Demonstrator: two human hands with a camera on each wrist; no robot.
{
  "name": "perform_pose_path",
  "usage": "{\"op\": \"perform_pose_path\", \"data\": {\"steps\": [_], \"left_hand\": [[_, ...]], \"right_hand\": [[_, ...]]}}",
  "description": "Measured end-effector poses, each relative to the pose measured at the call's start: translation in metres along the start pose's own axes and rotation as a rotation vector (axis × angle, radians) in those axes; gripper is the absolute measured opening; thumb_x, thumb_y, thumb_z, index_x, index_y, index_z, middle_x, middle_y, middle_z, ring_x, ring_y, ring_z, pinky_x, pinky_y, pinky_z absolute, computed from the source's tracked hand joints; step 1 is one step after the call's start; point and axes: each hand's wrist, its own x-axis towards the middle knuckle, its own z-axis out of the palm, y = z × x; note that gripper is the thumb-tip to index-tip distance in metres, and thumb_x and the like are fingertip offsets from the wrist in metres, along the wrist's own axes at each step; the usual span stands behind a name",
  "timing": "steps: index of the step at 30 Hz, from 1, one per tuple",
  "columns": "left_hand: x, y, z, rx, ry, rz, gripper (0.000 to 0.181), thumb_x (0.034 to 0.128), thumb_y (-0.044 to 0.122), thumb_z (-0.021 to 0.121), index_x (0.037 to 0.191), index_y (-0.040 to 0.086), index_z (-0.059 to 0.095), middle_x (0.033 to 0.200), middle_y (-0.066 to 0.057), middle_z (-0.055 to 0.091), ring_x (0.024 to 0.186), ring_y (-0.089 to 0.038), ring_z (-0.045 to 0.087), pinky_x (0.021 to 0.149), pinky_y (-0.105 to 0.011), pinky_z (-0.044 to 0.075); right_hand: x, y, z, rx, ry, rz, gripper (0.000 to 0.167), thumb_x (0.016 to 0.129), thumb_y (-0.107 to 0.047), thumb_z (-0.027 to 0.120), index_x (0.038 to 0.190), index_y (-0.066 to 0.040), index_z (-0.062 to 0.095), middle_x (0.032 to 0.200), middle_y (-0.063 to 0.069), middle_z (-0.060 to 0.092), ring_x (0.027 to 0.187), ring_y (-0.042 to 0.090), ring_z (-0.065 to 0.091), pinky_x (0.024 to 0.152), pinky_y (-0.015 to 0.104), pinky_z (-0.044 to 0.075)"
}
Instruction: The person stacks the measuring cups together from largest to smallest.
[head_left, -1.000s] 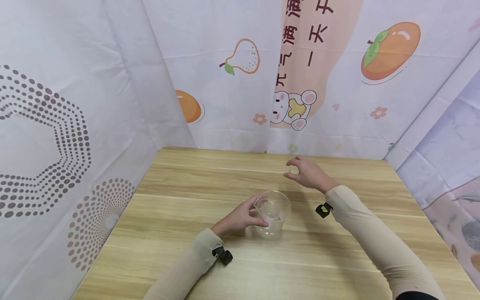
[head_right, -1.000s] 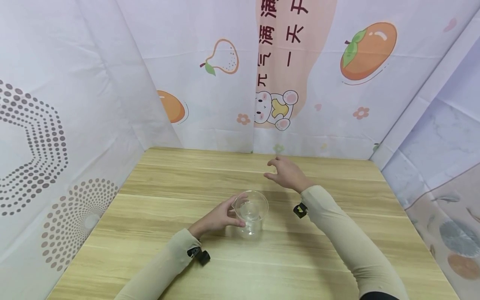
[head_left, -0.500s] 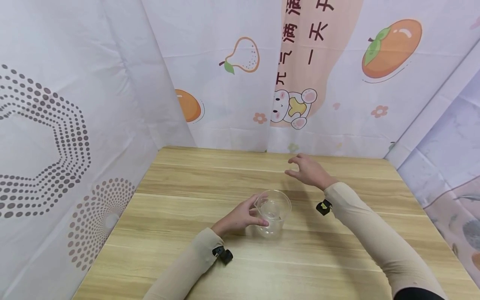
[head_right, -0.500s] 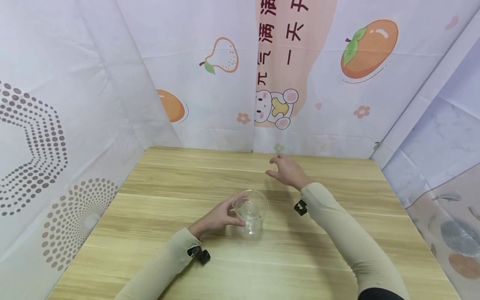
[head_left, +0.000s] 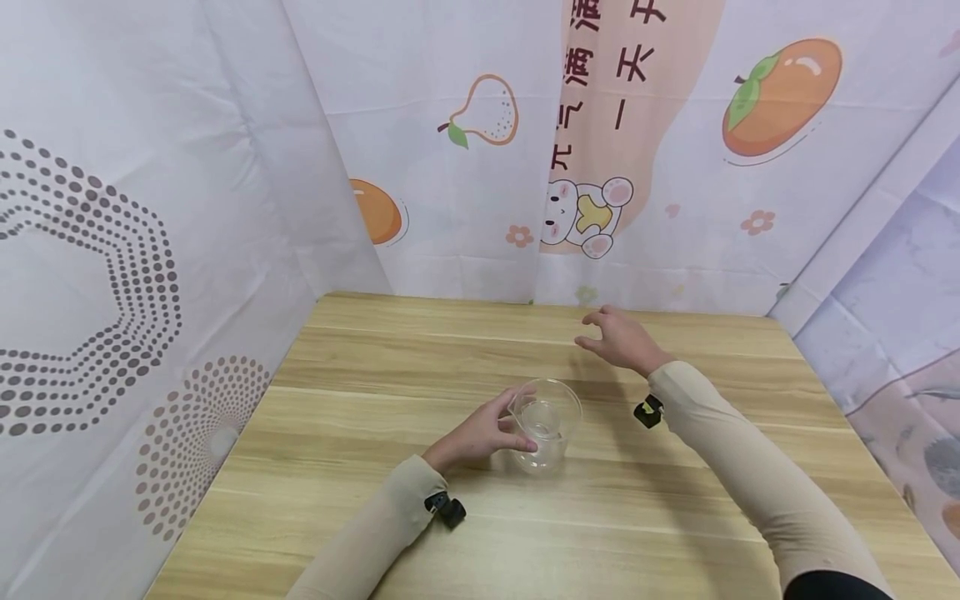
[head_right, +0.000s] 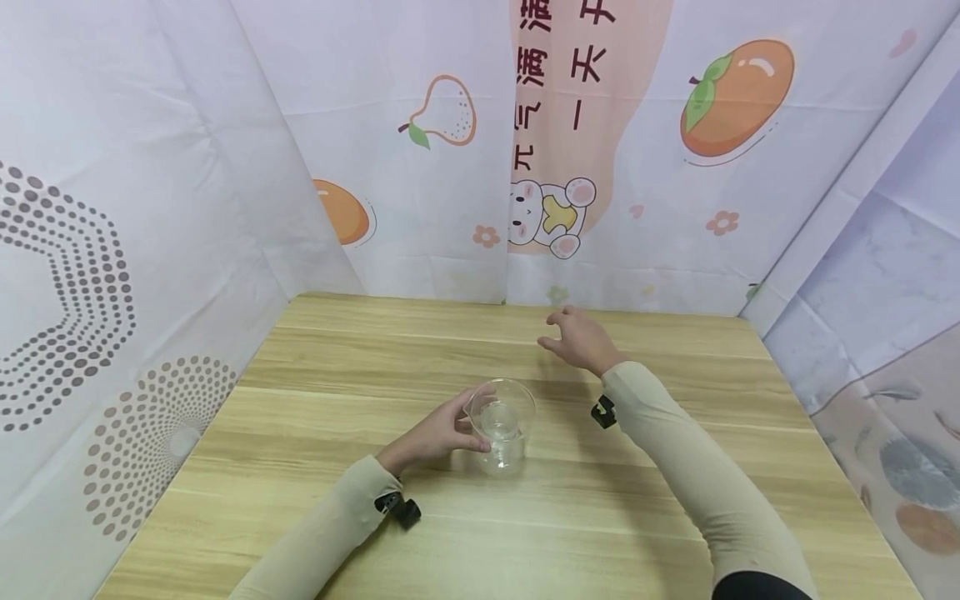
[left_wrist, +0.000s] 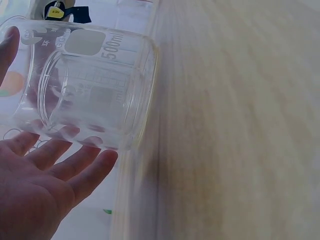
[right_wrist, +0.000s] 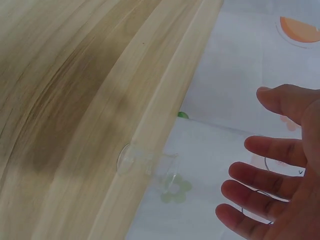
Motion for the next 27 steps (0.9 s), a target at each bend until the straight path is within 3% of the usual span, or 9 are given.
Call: {"op": "perform_pose_path", "data": {"steps": [7,16,27], "left_hand": [[-0.001,0.0,0.0,-0.011,-0.002,-0.011,0.087,0.0802,0.023,0.081,0.15,0.037,0.031,0.153,0.001,0.041,0.134,-0.033,0.048,0.1,-0.035,0.052],[0.0,-0.001,0.0,-0.023,-0.012,-0.018,0.088,0.0806,0.023,0.081,0.152,0.028,0.03,0.15,-0.003,0.044,0.128,-0.035,0.053,0.093,-0.032,0.056],[0.001,-0.001,0.0,-0.013,-0.012,-0.005,0.088,0.0811,0.022,0.08,0.153,0.024,0.029,0.151,-0.004,0.044,0.133,-0.035,0.048,0.097,-0.033,0.054]], "right_hand": [[0.003,0.009,0.004,0.0,-0.011,0.039,0.048,0.093,-0.031,0.063,0.123,0.006,0.06,0.121,0.027,0.059,0.111,0.042,0.057,0.096,0.055,0.048],[0.004,0.018,0.005,0.003,-0.009,0.061,0.049,0.094,-0.032,0.062,0.123,0.007,0.06,0.12,0.029,0.058,0.104,0.04,0.059,0.089,0.054,0.05],[0.011,0.023,0.009,0.028,-0.017,0.098,0.049,0.095,-0.031,0.061,0.125,0.008,0.059,0.122,0.031,0.057,0.105,0.042,0.058,0.091,0.054,0.049]]}}
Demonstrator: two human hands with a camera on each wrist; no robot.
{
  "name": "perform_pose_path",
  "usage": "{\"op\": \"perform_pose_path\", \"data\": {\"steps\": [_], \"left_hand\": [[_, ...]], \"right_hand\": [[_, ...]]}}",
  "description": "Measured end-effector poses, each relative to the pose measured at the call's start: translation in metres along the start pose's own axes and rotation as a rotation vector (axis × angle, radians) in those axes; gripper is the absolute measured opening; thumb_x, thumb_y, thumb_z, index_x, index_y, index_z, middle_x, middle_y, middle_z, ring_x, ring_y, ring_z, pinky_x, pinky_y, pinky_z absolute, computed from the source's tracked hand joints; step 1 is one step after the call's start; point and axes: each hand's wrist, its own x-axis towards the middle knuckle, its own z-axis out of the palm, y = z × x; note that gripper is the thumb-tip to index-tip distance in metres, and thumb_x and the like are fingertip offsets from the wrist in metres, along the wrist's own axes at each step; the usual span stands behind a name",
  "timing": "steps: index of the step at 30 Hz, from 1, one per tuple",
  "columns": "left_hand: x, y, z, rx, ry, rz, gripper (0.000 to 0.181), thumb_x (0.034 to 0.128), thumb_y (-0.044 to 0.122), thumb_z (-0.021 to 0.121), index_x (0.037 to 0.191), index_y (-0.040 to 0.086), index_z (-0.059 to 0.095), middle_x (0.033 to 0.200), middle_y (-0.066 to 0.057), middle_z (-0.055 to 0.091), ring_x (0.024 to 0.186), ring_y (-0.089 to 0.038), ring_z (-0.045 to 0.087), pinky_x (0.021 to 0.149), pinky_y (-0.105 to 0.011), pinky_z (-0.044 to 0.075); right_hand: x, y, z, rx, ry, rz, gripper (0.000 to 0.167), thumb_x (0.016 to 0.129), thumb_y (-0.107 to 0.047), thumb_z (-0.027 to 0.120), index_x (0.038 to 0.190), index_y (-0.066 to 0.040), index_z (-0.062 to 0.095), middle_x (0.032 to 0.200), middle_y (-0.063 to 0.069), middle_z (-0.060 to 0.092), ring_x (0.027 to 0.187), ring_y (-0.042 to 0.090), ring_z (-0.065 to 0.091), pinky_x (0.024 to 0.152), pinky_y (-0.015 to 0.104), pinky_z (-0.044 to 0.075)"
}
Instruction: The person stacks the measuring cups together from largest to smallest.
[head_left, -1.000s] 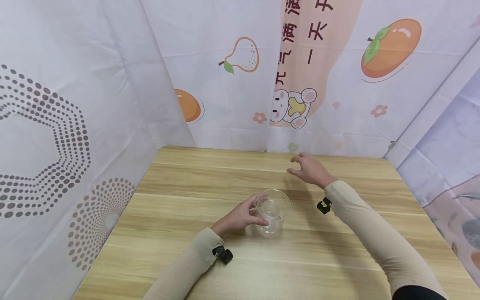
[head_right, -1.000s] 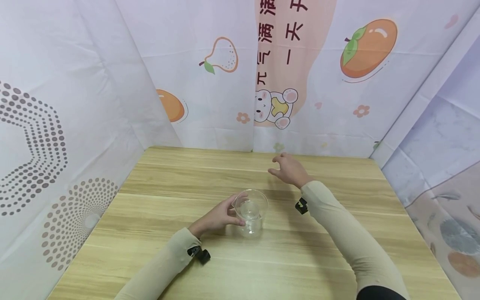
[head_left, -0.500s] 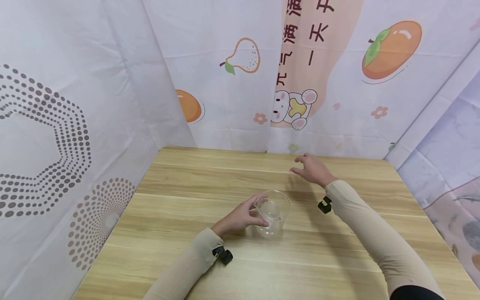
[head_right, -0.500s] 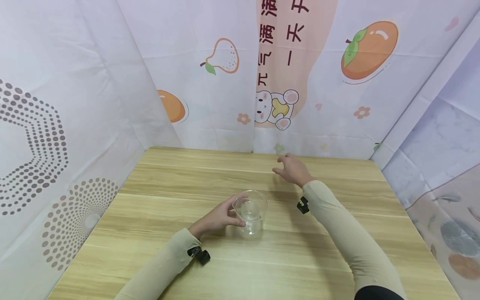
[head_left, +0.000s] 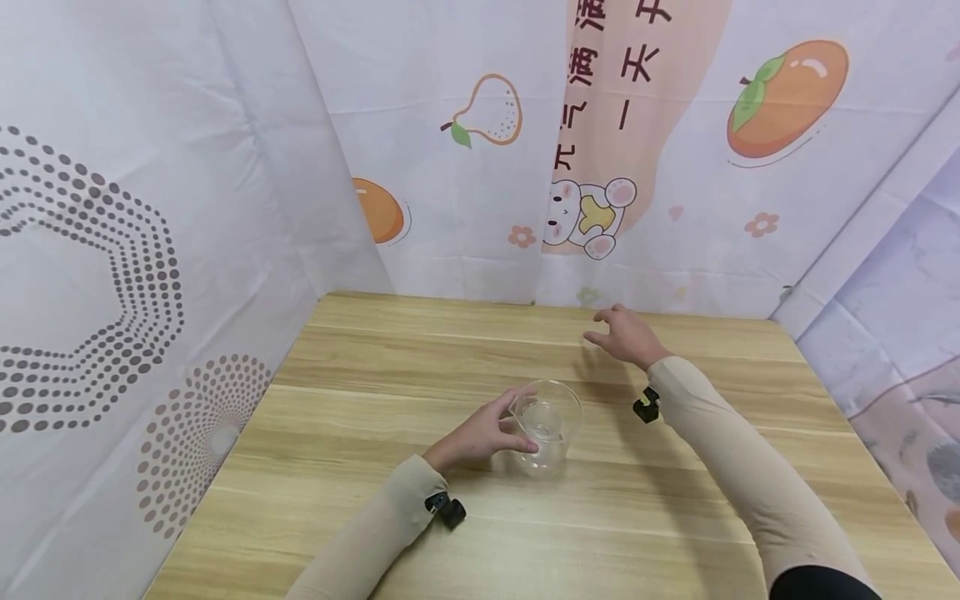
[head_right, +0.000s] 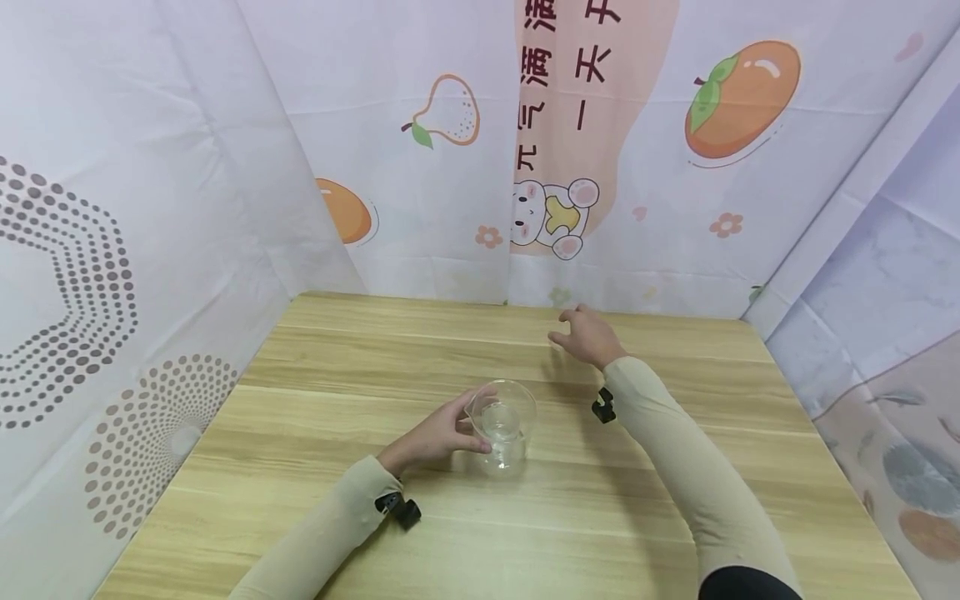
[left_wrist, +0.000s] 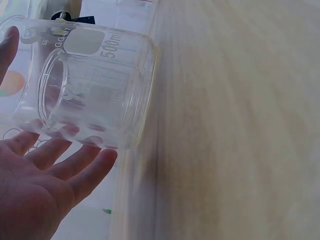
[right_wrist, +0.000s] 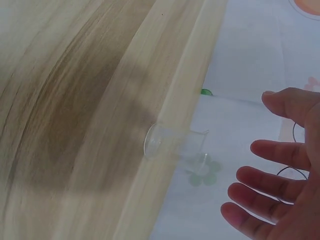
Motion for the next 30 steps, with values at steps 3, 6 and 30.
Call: {"op": "perform_pose_path", "data": {"steps": [3,6,30], "left_hand": [[0.0,0.0,0.0,-0.009,0.0,-0.004,0.087,0.0812,0.021,0.08,0.151,0.033,0.031,0.15,-0.002,0.044,0.132,-0.034,0.05,0.095,-0.032,0.055],[0.0,0.0,0.0,-0.015,-0.004,-0.006,0.086,0.0812,0.021,0.08,0.149,0.041,0.031,0.15,0.001,0.044,0.13,-0.033,0.052,0.093,-0.03,0.055],[-0.001,-0.002,0.0,-0.024,-0.006,-0.012,0.085,0.0804,0.022,0.081,0.149,0.038,0.032,0.15,0.001,0.045,0.13,-0.033,0.053,0.093,-0.031,0.056]], "right_hand": [[0.003,0.001,0.0,-0.005,-0.002,0.012,0.05,0.095,-0.03,0.059,0.126,0.009,0.058,0.125,0.032,0.056,0.11,0.044,0.056,0.095,0.056,0.047],[0.005,0.003,0.001,-0.01,-0.002,0.035,0.051,0.096,-0.03,0.058,0.127,0.01,0.056,0.127,0.032,0.055,0.113,0.044,0.054,0.098,0.056,0.046],[0.018,0.018,0.021,-0.035,-0.033,0.065,0.06,0.095,-0.028,0.059,0.136,0.014,0.045,0.129,0.038,0.052,0.121,0.049,0.048,0.106,0.058,0.04]]}}
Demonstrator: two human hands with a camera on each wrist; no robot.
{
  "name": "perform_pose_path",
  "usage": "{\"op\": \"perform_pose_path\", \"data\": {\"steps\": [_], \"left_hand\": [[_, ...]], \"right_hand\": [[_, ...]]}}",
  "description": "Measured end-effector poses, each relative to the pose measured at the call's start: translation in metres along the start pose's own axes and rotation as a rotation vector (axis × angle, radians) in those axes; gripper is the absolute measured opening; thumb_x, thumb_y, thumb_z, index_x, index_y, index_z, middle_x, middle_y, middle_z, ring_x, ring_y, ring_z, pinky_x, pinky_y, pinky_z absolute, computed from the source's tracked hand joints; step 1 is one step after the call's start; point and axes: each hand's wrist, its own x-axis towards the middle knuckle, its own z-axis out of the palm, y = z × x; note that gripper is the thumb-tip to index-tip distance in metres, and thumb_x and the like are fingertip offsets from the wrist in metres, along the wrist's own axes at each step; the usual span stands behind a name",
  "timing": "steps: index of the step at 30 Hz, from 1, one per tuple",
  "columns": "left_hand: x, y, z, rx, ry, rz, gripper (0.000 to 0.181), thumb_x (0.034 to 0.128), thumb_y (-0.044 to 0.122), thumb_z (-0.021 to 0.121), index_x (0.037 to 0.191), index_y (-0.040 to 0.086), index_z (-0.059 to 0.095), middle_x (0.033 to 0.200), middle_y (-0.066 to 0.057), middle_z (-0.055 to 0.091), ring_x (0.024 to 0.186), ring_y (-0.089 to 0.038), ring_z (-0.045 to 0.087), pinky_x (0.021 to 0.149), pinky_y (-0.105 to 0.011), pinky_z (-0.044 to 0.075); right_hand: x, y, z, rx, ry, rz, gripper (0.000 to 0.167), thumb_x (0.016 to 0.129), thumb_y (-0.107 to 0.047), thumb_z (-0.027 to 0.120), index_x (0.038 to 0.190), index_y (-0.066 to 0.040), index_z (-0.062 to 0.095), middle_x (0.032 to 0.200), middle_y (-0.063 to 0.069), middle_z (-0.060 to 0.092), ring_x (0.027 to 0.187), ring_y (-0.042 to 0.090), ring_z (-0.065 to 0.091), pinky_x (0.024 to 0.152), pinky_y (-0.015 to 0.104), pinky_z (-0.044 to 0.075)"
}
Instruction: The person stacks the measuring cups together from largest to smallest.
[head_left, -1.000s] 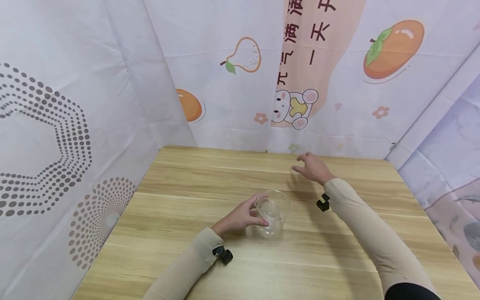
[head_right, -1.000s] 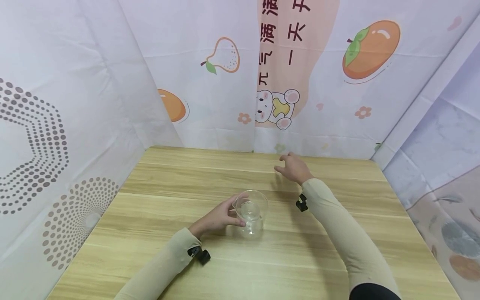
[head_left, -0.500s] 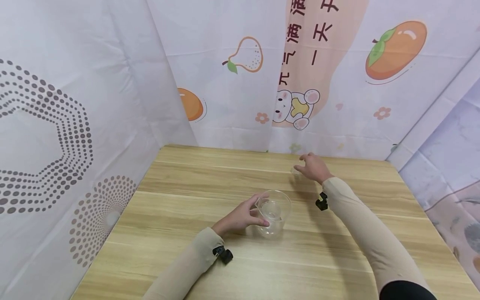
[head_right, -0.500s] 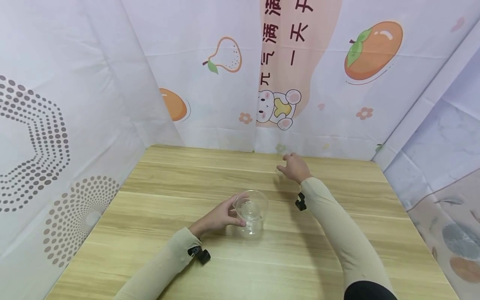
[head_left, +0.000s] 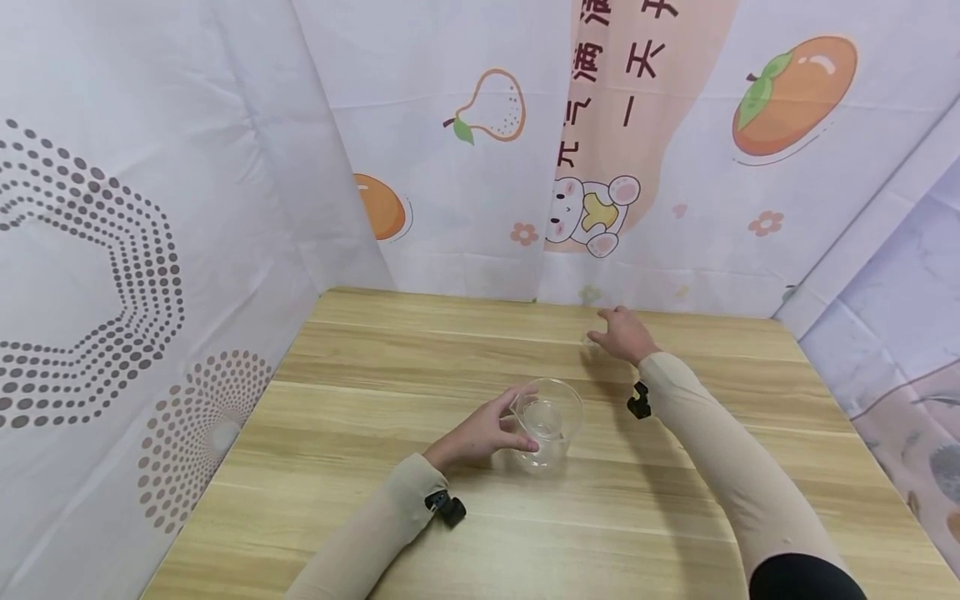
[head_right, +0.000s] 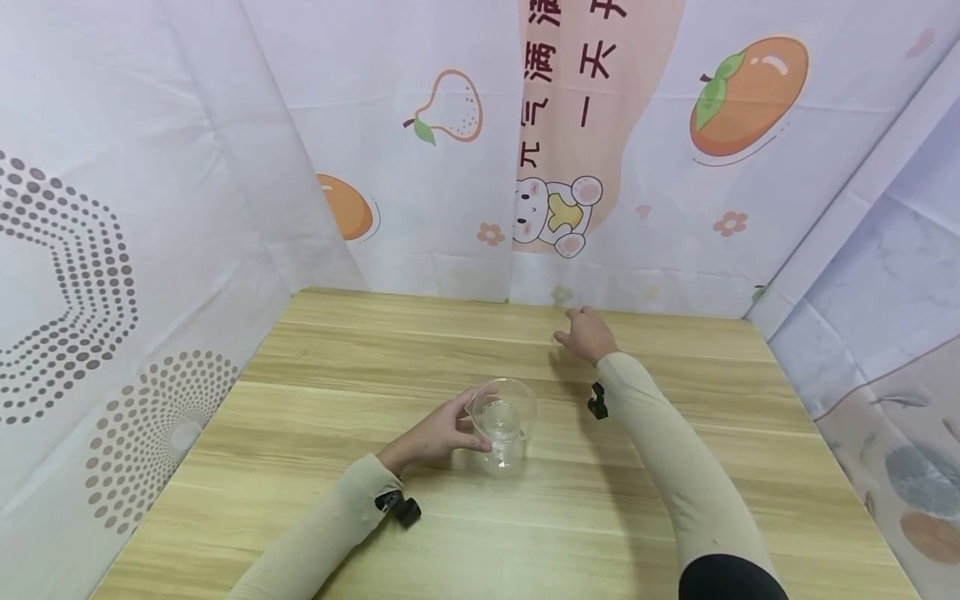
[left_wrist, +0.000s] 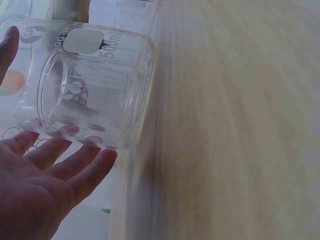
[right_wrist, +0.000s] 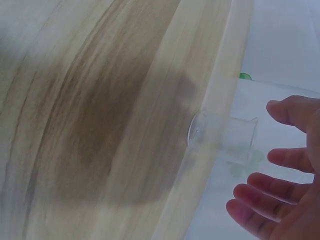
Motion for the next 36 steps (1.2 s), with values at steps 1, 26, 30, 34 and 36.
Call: {"op": "perform_pose_path", "data": {"steps": [1,26,30,34,36], "left_hand": [[0.0,0.0,0.0,0.002,0.004,0.0,0.085,0.0803,0.022,0.081,0.149,0.038,0.032,0.149,0.001,0.045,0.131,-0.033,0.052,0.095,-0.032,0.055],[-0.001,-0.001,-0.001,0.028,0.02,-0.002,0.086,0.08,0.024,0.081,0.15,0.037,0.032,0.148,0.0,0.047,0.137,-0.036,0.044,0.103,-0.038,0.051],[-0.001,-0.001,0.0,0.023,0.019,-0.002,0.086,0.0799,0.024,0.081,0.149,0.039,0.032,0.148,0.001,0.046,0.137,-0.035,0.044,0.102,-0.037,0.051],[0.0,0.0,-0.001,0.02,0.02,-0.002,0.085,0.08,0.023,0.081,0.149,0.036,0.033,0.148,0.0,0.047,0.137,-0.035,0.044,0.101,-0.037,0.052],[0.0,0.0,-0.001,0.016,0.019,-0.003,0.085,0.0801,0.023,0.081,0.149,0.035,0.033,0.148,-0.001,0.047,0.136,-0.036,0.044,0.1,-0.037,0.052]], "right_hand": [[0.001,0.001,0.001,0.0,0.003,0.0,0.061,0.095,-0.028,0.059,0.136,0.014,0.044,0.129,0.038,0.051,0.121,0.049,0.048,0.106,0.058,0.04],[0.009,0.003,0.009,-0.023,0.012,0.015,0.056,0.098,-0.029,0.055,0.135,0.012,0.047,0.13,0.035,0.053,0.122,0.047,0.049,0.106,0.055,0.041],[0.01,0.004,0.011,-0.017,0.018,0.014,0.056,0.098,-0.029,0.055,0.135,0.012,0.048,0.129,0.034,0.054,0.12,0.046,0.05,0.105,0.055,0.042],[0.011,0.006,0.013,-0.012,0.021,0.012,0.054,0.098,-0.028,0.055,0.133,0.011,0.049,0.127,0.033,0.054,0.119,0.045,0.051,0.105,0.055,0.042],[0.011,0.007,0.014,-0.006,0.02,0.014,0.052,0.097,-0.027,0.055,0.132,0.011,0.05,0.127,0.033,0.055,0.118,0.045,0.051,0.105,0.055,0.042]]}}
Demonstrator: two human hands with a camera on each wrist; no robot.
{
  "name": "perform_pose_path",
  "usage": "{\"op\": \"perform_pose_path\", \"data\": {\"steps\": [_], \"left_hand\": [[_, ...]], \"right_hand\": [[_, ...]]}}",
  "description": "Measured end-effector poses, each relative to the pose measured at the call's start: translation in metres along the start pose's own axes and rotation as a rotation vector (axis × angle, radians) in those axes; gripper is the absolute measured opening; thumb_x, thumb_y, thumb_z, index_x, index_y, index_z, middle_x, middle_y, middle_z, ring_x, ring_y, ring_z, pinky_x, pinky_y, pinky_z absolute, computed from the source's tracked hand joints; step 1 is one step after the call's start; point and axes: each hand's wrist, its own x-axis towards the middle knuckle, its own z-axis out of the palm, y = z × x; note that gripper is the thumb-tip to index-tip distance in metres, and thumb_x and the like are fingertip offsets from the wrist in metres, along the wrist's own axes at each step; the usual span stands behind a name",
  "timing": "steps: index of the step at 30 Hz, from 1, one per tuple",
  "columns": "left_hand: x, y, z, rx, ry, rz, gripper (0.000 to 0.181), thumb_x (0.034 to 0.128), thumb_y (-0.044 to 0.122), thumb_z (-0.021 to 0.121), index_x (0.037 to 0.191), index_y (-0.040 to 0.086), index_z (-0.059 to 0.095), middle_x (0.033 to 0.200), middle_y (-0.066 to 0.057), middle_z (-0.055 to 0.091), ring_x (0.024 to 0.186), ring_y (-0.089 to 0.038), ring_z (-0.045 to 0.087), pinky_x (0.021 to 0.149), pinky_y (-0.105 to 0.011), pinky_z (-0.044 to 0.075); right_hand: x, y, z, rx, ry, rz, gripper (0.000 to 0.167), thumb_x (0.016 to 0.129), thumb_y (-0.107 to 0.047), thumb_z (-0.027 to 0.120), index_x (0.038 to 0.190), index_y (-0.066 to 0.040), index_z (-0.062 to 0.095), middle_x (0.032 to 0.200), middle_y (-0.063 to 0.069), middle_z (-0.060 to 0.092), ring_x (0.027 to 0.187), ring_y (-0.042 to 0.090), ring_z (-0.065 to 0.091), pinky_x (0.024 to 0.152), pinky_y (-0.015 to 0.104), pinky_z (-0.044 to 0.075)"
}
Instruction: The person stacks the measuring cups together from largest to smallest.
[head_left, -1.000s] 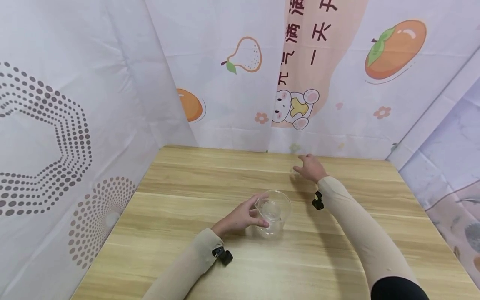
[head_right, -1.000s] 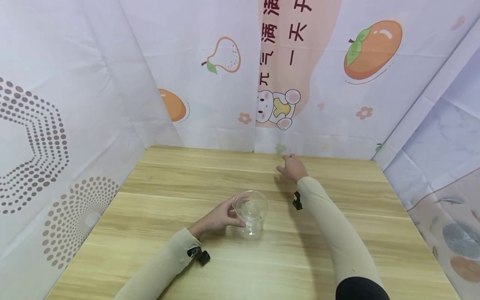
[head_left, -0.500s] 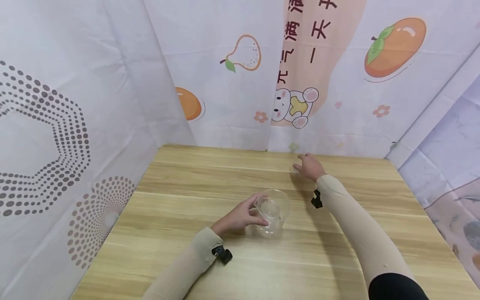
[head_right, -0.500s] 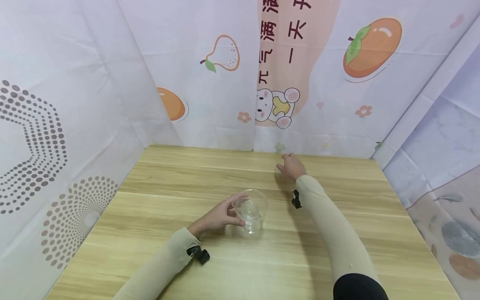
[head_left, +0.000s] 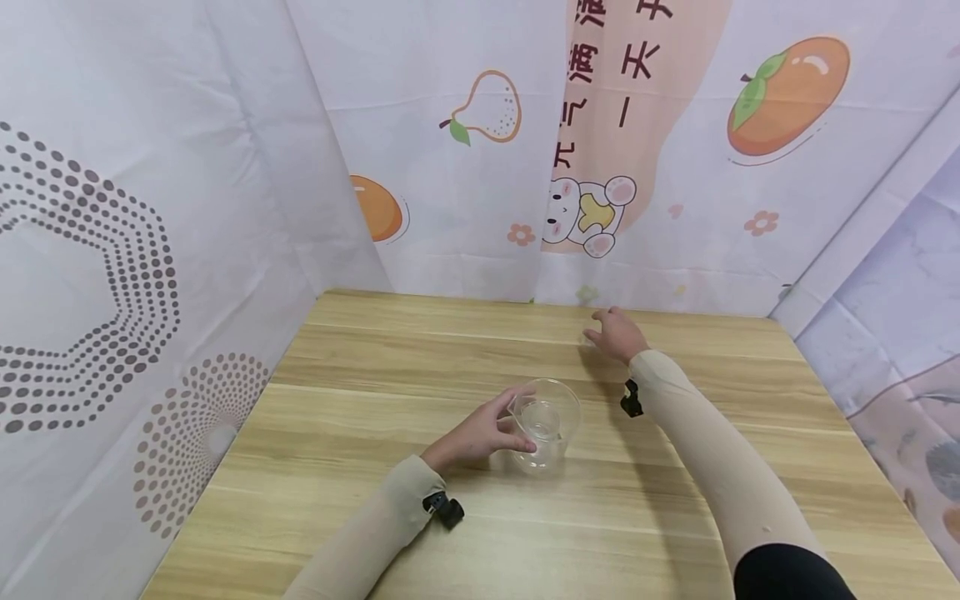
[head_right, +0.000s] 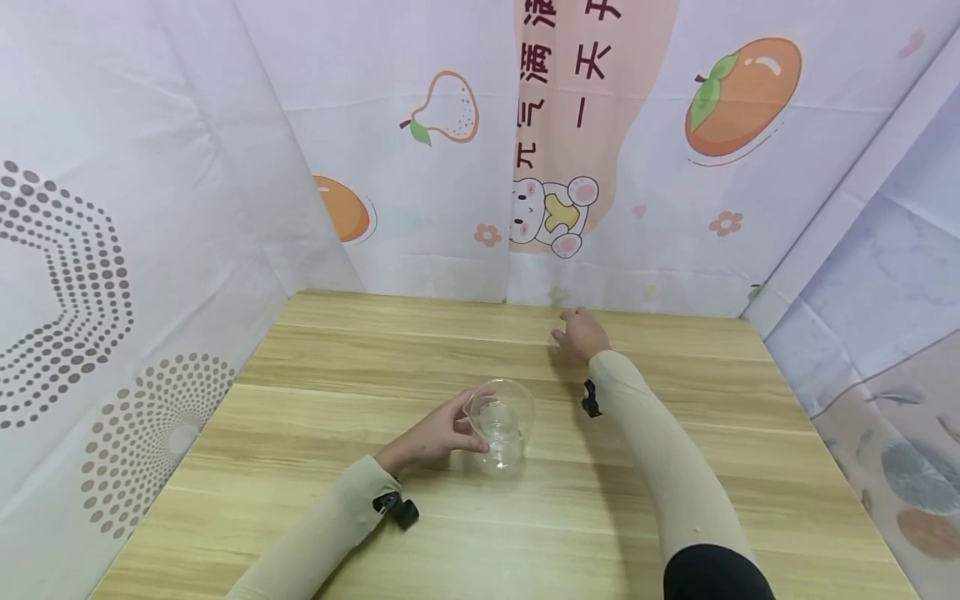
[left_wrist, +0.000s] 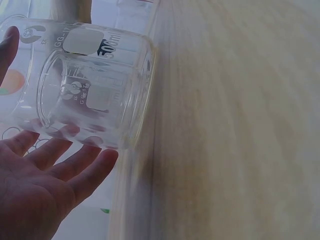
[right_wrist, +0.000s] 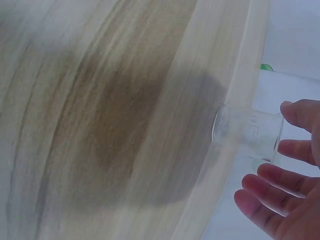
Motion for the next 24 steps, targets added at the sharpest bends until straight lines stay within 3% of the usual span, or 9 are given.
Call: {"op": "perform_pose_path", "data": {"steps": [17,24], "left_hand": [[0.001,0.0,-0.001,-0.035,-0.014,-0.003,0.086,0.0798,0.022,0.081,0.149,0.037,0.033,0.15,-0.006,0.043,0.133,-0.039,0.048,0.092,-0.034,0.057],[0.001,-0.001,0.0,-0.034,-0.006,-0.012,0.086,0.0802,0.022,0.081,0.15,0.032,0.032,0.149,-0.005,0.044,0.134,-0.04,0.046,0.096,-0.036,0.055]], "right_hand": [[-0.002,0.0,-0.011,0.013,-0.015,-0.022,0.045,0.094,-0.021,0.061,0.123,0.013,0.058,0.114,0.032,0.065,0.1,0.042,0.064,0.095,0.055,0.05],[-0.004,0.001,-0.012,-0.015,-0.032,-0.013,0.044,0.093,-0.022,0.063,0.121,0.012,0.059,0.117,0.031,0.064,0.106,0.044,0.062,0.095,0.054,0.05]]}}
